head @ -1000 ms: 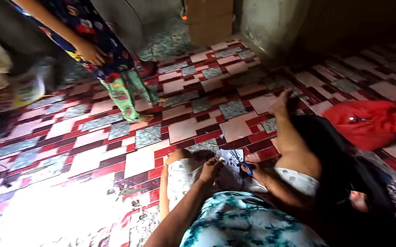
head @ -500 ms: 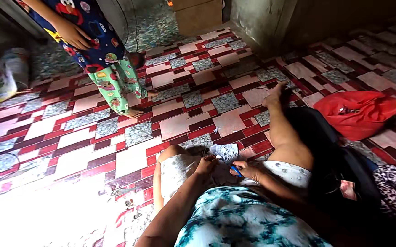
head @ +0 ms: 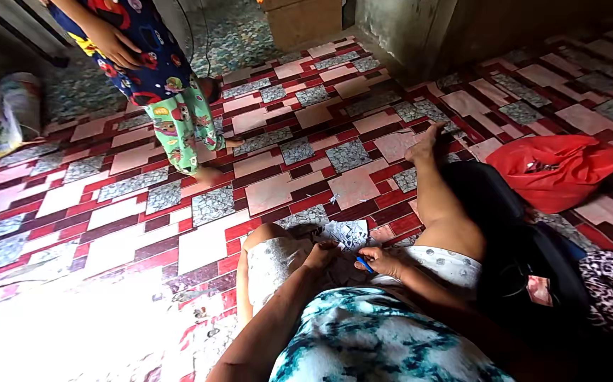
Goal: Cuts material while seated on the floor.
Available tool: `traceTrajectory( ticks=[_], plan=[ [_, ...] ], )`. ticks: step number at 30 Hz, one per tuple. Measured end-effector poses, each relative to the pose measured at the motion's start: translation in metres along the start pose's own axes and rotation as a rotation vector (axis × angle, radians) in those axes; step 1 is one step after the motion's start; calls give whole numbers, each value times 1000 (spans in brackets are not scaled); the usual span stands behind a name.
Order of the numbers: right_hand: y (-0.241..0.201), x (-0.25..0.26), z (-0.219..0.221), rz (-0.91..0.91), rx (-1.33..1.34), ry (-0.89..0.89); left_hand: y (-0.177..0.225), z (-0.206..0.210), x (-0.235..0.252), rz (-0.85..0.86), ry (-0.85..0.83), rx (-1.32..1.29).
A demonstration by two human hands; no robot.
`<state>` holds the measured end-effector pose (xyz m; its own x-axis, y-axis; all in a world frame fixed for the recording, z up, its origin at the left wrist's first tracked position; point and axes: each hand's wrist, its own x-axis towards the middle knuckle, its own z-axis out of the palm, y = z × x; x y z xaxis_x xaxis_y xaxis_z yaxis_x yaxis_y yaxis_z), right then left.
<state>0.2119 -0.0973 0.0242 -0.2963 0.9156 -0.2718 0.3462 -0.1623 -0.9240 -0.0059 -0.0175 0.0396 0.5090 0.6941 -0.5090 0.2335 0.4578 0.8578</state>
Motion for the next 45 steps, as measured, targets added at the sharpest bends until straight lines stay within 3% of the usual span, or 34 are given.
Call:
traceTrajectory(
  ticks=[9, 14, 18, 24, 27, 28, 31, 35, 38, 42, 45],
  plan=[
    [-9, -2, 3, 125, 171, 115, -5, -3, 6, -48, -2, -27],
    [-17, -6, -3, 193, 245, 193, 4, -5, 6, -68, 178, 157],
    [-17, -14, -7, 211, 338, 340, 17, -11, 27, -56, 267, 42],
    [-14, -21, -14, 145, 485, 542, 64, -22, 99, -53, 315, 516],
    [-82, -39, -30, 445, 341, 507, 88, -22, 131, -50, 300, 671],
    [-83, -43, -34, 438, 318, 484, 95, -20, 140, -60, 287, 754],
    [-24, -41, -33, 204, 474, 451, 106, -14, 159, -44, 202, 1032],
    [-18, -30, -32, 219, 629, 464, 65, -21, 195, 84, 143, 1160],
    [-19, -25, -30, 185, 592, 508, 48, -13, 173, 68, 62, 1207],
    [-16, -18, -28, 134, 644, 584, 79, 4, 112, -32, -139, 1255],
    [-20, -14, -31, 160, 722, 676, 93, 12, 112, 45, -145, 1191]
  ],
)
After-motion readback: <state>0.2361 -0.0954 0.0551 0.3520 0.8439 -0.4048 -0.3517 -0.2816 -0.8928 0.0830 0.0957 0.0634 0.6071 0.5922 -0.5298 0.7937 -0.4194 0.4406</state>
